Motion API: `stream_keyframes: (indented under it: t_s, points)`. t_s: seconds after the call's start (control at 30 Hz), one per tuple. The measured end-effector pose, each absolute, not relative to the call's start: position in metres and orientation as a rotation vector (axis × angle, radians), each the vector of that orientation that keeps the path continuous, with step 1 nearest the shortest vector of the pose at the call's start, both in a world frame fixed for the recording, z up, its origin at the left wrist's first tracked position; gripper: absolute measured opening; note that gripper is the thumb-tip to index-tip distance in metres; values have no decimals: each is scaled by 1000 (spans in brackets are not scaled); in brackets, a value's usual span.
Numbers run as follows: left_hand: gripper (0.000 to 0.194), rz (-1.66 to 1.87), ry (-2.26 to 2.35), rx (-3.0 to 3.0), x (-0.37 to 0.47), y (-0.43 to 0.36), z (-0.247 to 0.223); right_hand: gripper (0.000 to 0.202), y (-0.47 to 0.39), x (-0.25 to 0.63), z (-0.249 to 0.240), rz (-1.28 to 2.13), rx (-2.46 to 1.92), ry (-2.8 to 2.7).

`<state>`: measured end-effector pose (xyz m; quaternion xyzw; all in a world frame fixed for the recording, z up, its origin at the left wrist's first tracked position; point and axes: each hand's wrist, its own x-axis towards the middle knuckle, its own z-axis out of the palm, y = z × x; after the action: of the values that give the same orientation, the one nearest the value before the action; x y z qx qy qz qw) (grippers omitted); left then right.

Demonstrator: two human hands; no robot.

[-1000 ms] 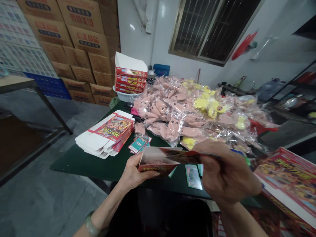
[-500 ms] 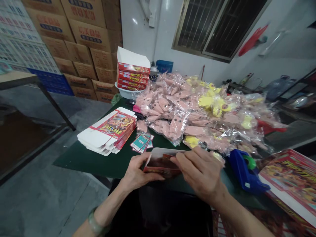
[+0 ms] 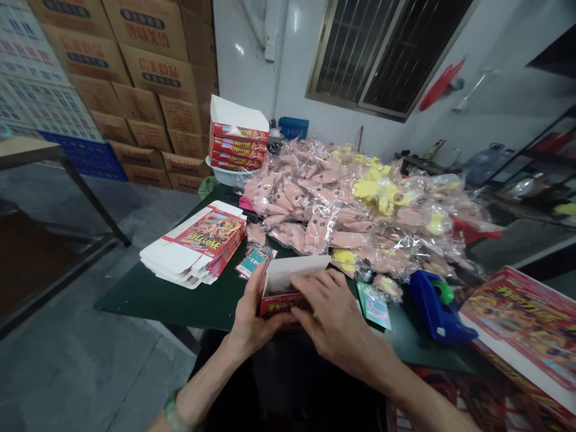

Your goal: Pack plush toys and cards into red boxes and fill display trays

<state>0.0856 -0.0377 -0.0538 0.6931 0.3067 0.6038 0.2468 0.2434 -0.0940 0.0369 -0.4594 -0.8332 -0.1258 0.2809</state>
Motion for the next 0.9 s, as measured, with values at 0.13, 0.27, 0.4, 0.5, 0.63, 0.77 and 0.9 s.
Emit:
stream_keyframes:
  t_s: [0.13,0.27,0.4,0.5,0.63,0.77,0.9]
  points:
    - [76,1952,835,1940,90,-34,-58,44,-93,256,9,-213,-1179,-1526]
    - [50,1982,786,2036,87,-19,-50,38,-73,254,-21,294,-1163,-1265]
    - [25,1783,674,1992,79,-9,-37,34,-54,247,-34,299,-1061,-1334]
    - [21,1686,764,1860,74,-9,-29,24,-57,249,-29,176,-1062,-1482]
    - [11,1568,717,1466,79,-11,-22,21,-69,252,-21,109,-1054,-1544]
    - [36,1487,534,1080,85,-16,-9,37,-74,251,-19,203,-1051,-1373]
    - [5,1434,448,1138,84,-16,4,32,-78,255,-12,310,-1035,-1485]
